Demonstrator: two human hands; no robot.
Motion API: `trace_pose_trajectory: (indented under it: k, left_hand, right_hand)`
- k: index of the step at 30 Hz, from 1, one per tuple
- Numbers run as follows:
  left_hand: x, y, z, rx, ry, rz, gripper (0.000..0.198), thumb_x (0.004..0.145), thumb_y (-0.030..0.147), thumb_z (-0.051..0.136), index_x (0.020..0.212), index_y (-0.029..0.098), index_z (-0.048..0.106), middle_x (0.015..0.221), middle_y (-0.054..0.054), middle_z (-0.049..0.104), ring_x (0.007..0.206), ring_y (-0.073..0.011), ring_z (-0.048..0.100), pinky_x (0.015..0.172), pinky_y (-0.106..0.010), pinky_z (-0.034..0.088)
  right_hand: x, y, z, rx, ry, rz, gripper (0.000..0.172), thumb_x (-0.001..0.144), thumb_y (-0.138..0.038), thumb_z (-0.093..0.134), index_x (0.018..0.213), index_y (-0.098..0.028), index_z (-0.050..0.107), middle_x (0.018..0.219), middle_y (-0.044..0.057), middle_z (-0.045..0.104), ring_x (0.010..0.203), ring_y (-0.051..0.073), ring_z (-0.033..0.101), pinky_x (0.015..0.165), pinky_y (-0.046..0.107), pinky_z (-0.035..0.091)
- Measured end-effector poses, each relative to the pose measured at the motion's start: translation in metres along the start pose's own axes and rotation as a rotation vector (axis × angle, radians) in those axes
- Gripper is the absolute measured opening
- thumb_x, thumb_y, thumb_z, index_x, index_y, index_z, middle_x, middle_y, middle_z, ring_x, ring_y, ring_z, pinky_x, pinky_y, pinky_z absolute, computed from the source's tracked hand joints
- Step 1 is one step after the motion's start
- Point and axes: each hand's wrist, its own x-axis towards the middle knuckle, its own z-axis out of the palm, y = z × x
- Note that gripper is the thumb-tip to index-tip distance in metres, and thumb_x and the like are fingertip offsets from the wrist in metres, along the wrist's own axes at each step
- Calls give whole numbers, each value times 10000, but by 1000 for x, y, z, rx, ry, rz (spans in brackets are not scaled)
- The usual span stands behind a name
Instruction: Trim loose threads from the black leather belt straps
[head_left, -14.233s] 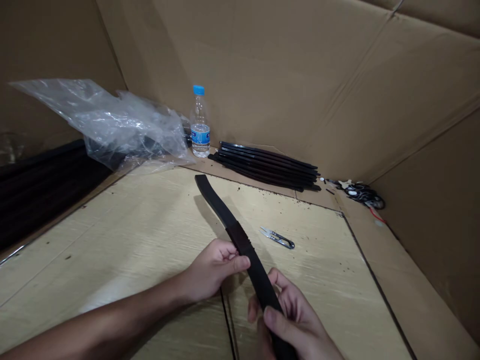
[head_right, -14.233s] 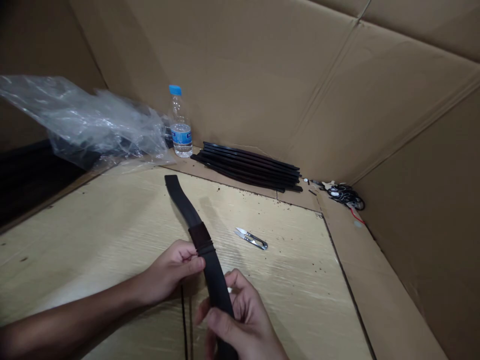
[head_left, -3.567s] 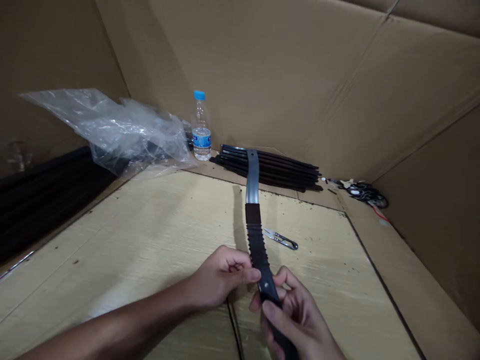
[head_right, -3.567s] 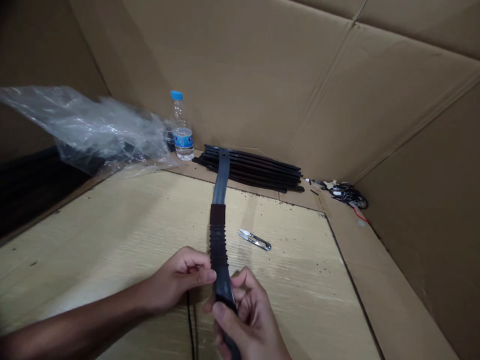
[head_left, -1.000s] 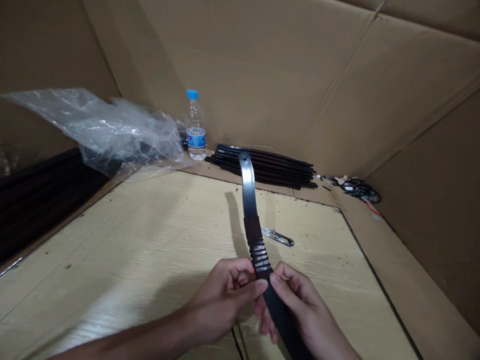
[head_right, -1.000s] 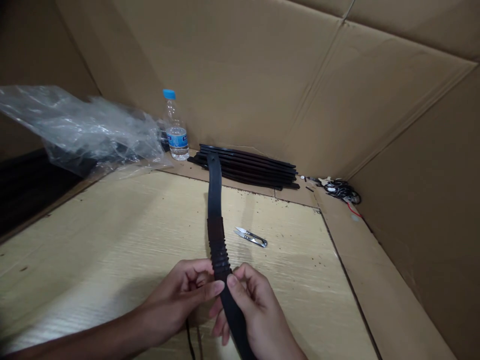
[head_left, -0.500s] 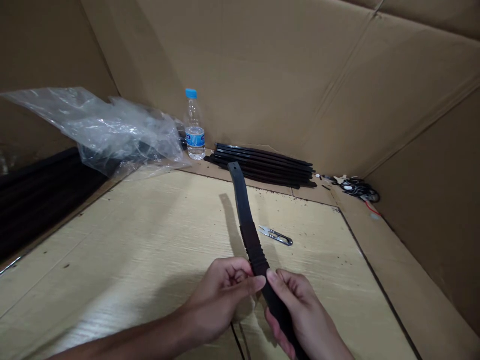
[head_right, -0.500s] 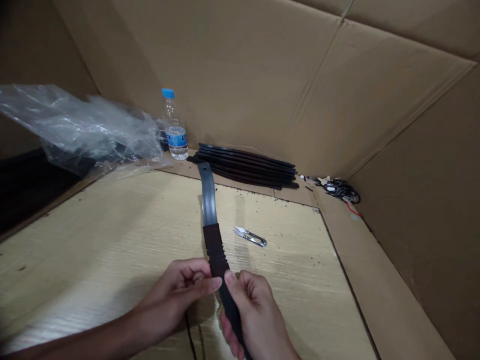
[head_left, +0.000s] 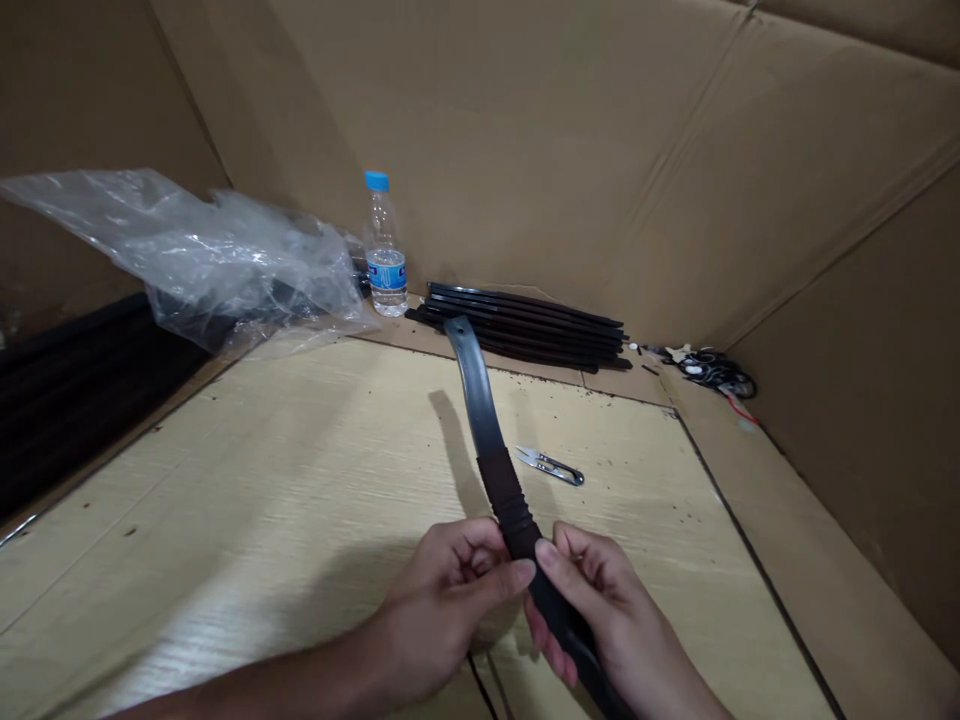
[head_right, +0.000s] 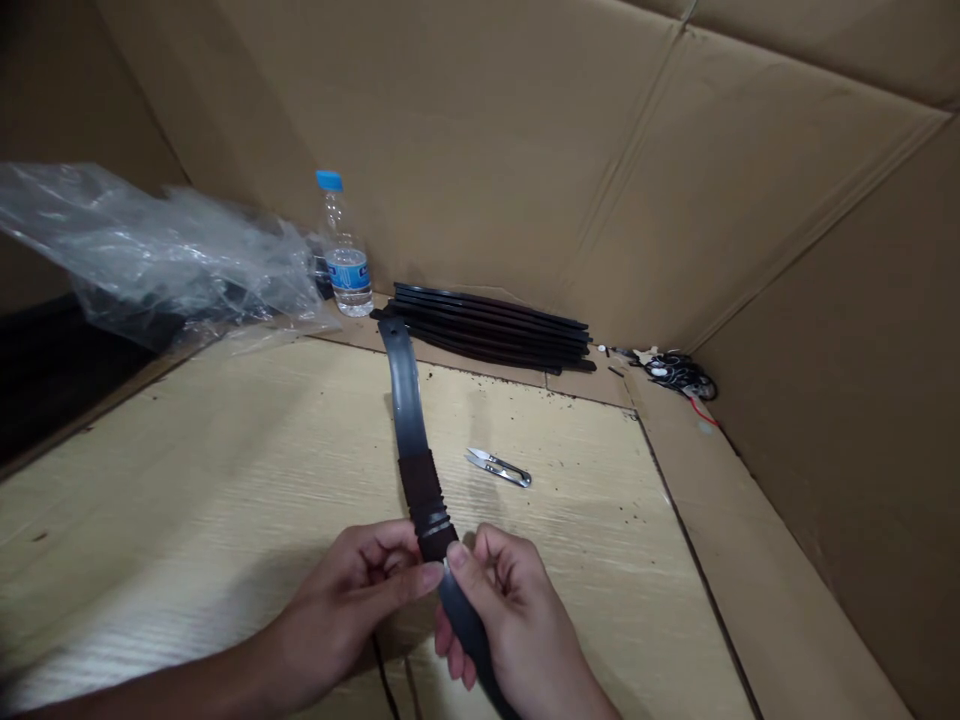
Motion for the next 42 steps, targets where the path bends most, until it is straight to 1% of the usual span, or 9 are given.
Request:
trace_pose_trajectory:
  k: [3,7,13,16,19,22,28,35,42]
  left_hand:
    - [-1,-3,-2,10,40,-24,257,742,380,714,717,136,636,598,-47,670,556,-184,628,567,-295,465]
    - [-1,-2,-1,59,143,-16,243,709,364,741,658,144,650,593,-15,652,555,-128,573,550,-241,417]
    - [-2,-5,-1,61,238,-17,271,677,378,766,659,136,644,599,-10,636,569,-121,557,560,-235,419]
    - [-3,-6,1,-16,188,-5,283,690,384,762,696,135,625,608,-19,645,560,-135,588,560,-248,448]
    - [-3,-3,5,-78,86,18,292,731,397,731,689,146,588,535,-5,622,471,-134,582,493,-243,448]
    - [-3,-1,7,-88,37,20,303,766,406,699,671,152,565,479,12,587,423,-127,561,447,-229,428]
    - [-5,-8,2,33,150,-24,314,712,420,749,721,133,620,590,-11,622,535,-126,563,537,-238,433]
    - [-5,-6,5,-8,277,-7,362,618,426,813,589,138,596,535,33,542,526,-83,460,528,-202,369]
    - [-4,-4,6,24,352,-13,382,584,451,813,559,140,593,528,29,535,536,-89,438,527,-210,347]
  right_hand:
    - [-1,1,0,-31,18,45,520,746,-669,602,639,-192,424,406,-38,562,275,41,421,297,132,314]
    - [0,0,2,-66,61,121,569,705,-725,585,590,-188,436,368,-37,528,248,43,402,259,127,269]
    - [0,0,2,-58,36,173,550,751,-700,557,607,-176,475,355,-49,496,238,36,369,242,118,246]
    - [1,0,-1,6,-7,184,504,769,-668,574,687,-178,486,387,-42,542,257,45,405,263,117,291]
    - [0,0,-3,84,-70,145,441,807,-605,586,767,-174,504,471,-13,620,344,78,531,347,142,413]
    - [-1,-1,-2,132,-71,84,402,816,-550,616,753,-173,492,544,5,658,424,97,601,430,176,483]
    - [-2,0,2,36,-20,55,467,804,-613,585,675,-188,439,402,-58,531,269,28,384,289,115,271]
    - [-2,-2,7,-35,42,120,521,759,-690,564,658,-195,437,367,-76,482,243,28,351,252,111,239]
    - [-1,-2,13,-12,63,195,540,722,-728,562,680,-198,468,322,-88,446,221,30,307,231,111,228]
